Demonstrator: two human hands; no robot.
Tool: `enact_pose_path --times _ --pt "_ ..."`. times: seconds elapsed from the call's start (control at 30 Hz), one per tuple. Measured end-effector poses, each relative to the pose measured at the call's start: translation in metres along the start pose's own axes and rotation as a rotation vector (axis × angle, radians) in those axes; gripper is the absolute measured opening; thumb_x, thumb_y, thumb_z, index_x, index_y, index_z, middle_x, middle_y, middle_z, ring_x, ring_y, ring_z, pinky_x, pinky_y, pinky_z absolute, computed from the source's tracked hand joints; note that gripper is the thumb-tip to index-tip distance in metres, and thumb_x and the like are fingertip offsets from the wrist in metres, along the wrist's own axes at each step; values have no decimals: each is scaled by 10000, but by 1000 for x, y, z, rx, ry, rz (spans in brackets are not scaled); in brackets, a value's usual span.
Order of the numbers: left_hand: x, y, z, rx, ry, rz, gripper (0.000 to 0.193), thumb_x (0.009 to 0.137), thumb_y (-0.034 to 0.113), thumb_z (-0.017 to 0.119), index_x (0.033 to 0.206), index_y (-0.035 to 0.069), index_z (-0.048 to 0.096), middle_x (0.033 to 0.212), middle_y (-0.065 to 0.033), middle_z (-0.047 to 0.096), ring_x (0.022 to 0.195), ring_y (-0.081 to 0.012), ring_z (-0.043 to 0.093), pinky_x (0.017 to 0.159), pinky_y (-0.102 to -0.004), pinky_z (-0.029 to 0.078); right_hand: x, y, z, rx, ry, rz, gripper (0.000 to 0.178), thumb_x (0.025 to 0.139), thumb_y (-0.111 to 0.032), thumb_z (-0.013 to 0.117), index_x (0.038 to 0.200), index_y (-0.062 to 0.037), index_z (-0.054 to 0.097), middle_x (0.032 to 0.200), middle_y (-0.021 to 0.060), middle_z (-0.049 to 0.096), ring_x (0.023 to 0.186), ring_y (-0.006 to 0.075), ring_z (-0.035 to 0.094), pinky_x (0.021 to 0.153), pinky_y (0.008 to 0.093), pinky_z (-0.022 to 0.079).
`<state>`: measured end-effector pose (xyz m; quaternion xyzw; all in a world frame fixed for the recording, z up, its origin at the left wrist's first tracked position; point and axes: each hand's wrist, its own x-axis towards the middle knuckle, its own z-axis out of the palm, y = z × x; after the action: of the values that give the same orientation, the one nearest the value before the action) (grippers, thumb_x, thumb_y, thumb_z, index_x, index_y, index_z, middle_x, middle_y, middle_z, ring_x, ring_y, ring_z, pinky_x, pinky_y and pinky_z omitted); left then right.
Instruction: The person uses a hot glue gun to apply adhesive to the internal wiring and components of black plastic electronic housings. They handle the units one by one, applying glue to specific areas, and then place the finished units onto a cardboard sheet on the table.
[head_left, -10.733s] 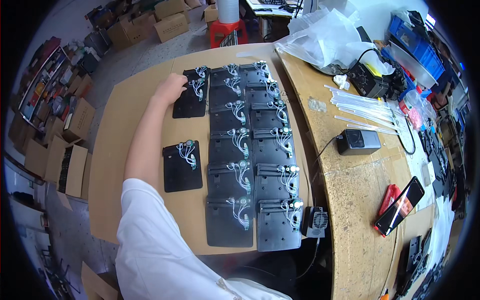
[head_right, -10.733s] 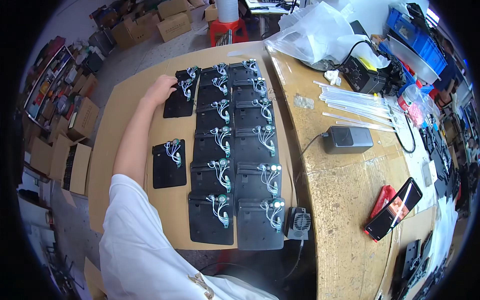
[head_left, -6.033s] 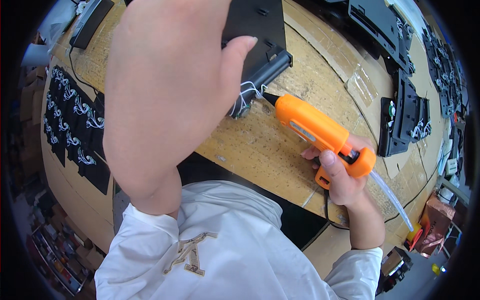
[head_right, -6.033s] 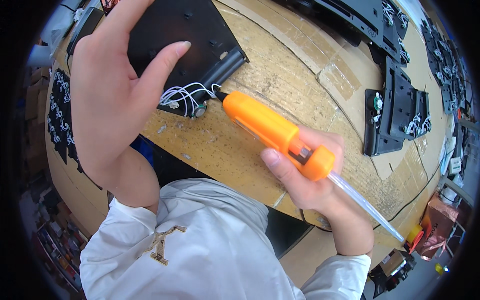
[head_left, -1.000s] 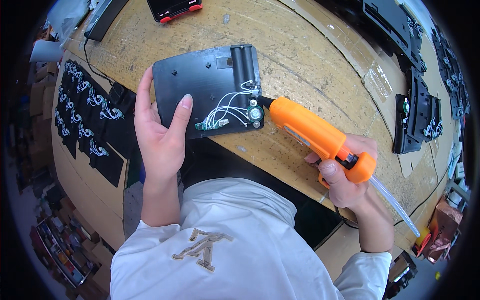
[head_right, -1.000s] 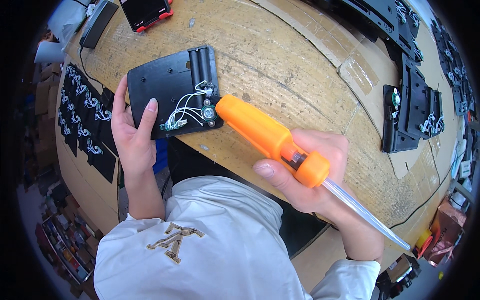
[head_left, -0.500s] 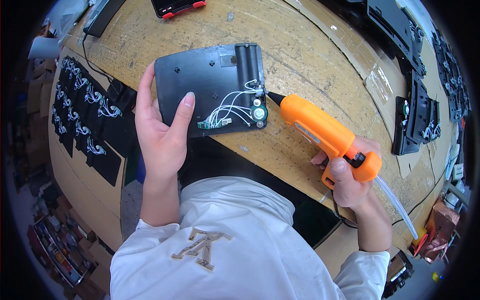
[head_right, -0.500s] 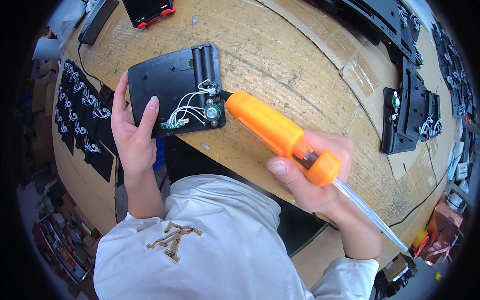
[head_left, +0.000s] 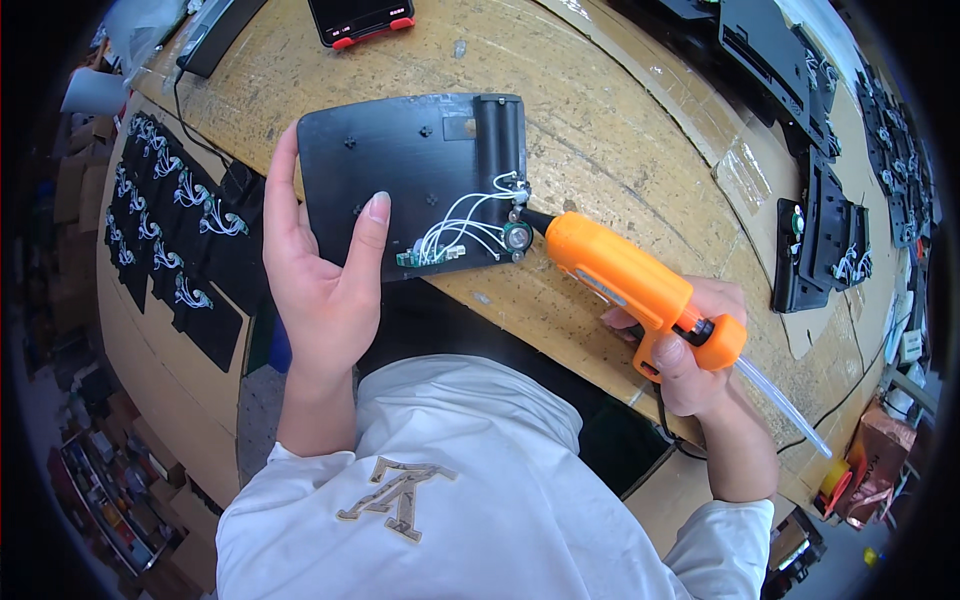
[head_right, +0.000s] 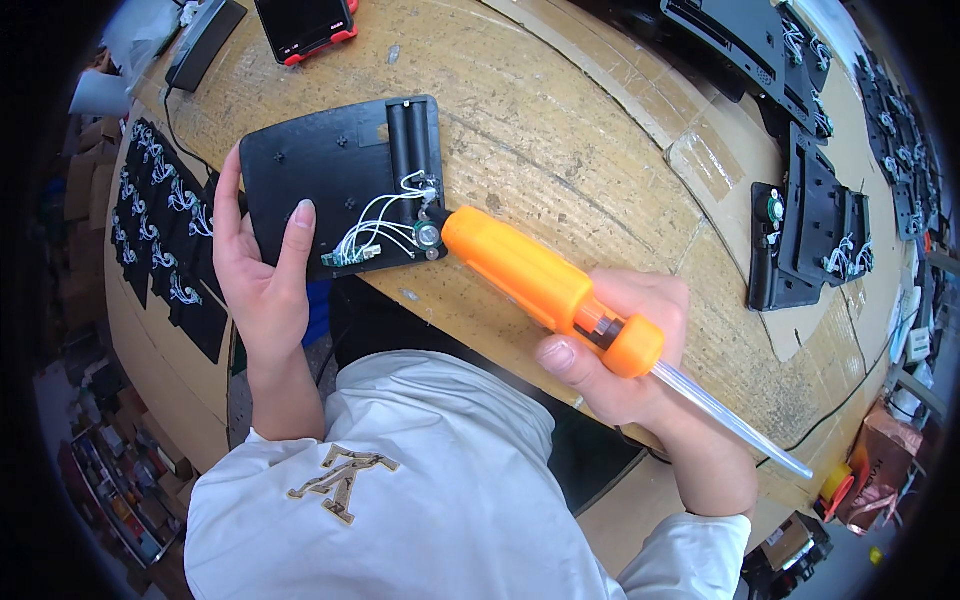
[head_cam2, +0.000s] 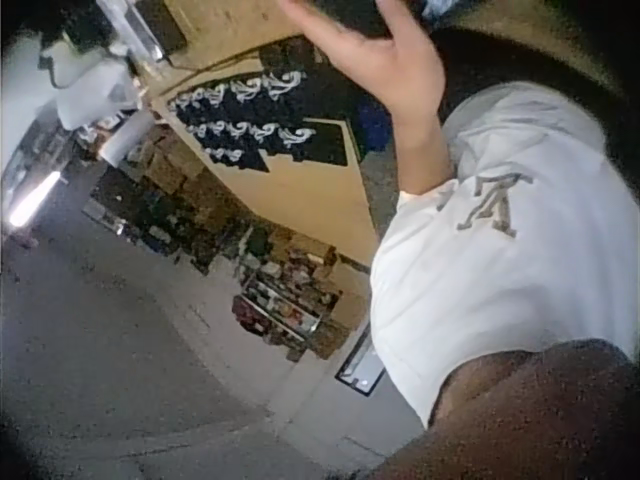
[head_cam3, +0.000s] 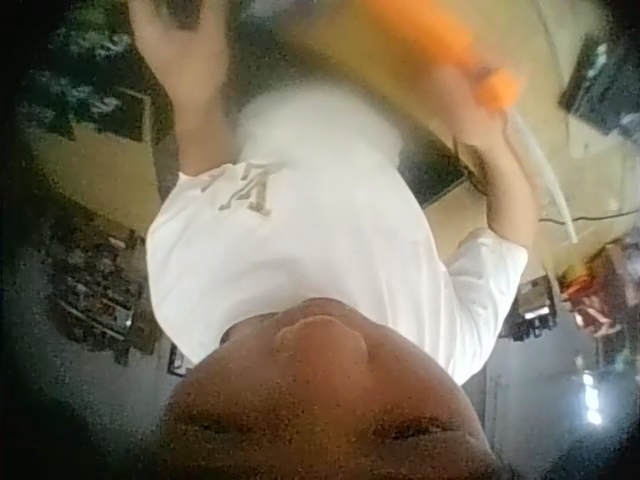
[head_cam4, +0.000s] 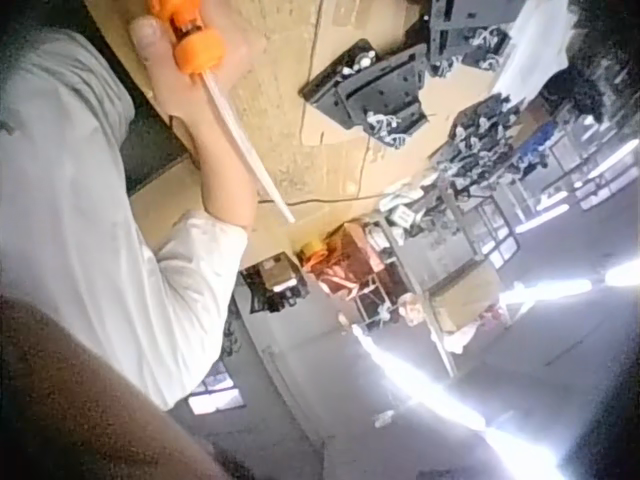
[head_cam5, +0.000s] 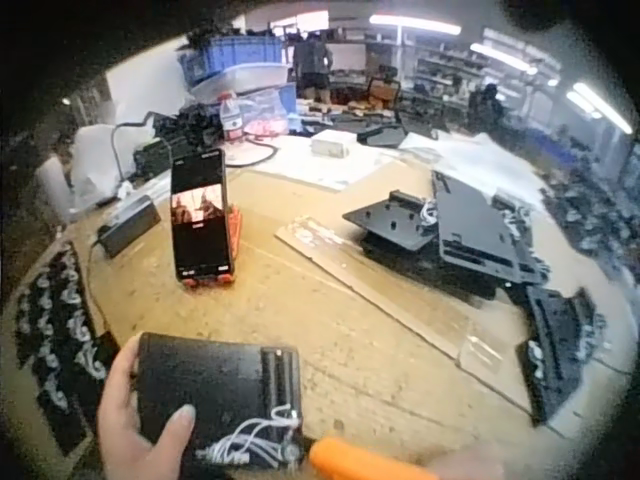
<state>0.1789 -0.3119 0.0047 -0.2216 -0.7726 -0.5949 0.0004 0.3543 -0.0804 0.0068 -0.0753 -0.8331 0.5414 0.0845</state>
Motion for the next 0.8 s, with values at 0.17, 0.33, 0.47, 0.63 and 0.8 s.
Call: enact_pose_path --times 0.17,0.33,0.47,0.63,0.8 --pt "0 20 5 82 -3 165 674 874 -65 622 1465 -77 297 1359 -203 515 1194 -210 549 1028 -308 418 2 -5 -9 -61 -130 -4 623 879 -613 551 907 -10 705 739 101 710 643 212 694 611 314 554" --pt "-2 35 10 151 -29 298 696 860 -75 633 1470 -70 299 1340 -211 532 1143 -218 583 983 -300 456 -2 -7 -10 -113 -140 -28 560 853 -577 595 849 -26 695 706 88 667 598 215 651 576 313 516" --pt "-7 36 18 145 41 360 694 848 -70 654 1453 -77 315 1312 -218 549 1102 -213 607 923 -293 488 -4 -13 -3 -184 -13 -118 394 762 -425 744 713 -54 621 554 79 469 475 255 504 474 343 389" --pt "-24 10 39 71 91 393 563 864 -15 688 1297 -98 338 1139 -214 593 966 -186 646 810 -279 526 -16 -10 -7 -97 206 -58 321 790 -350 710 821 -33 675 602 77 545 491 243 530 493 351 417" --pt "-31 11 42 61 -16 386 532 888 -82 615 1299 -26 280 1242 -162 450 1103 -184 537 948 -293 451 -20 -12 -12 -45 120 -85 386 796 -343 730 946 12 700 760 121 677 626 269 672 591 322 530"
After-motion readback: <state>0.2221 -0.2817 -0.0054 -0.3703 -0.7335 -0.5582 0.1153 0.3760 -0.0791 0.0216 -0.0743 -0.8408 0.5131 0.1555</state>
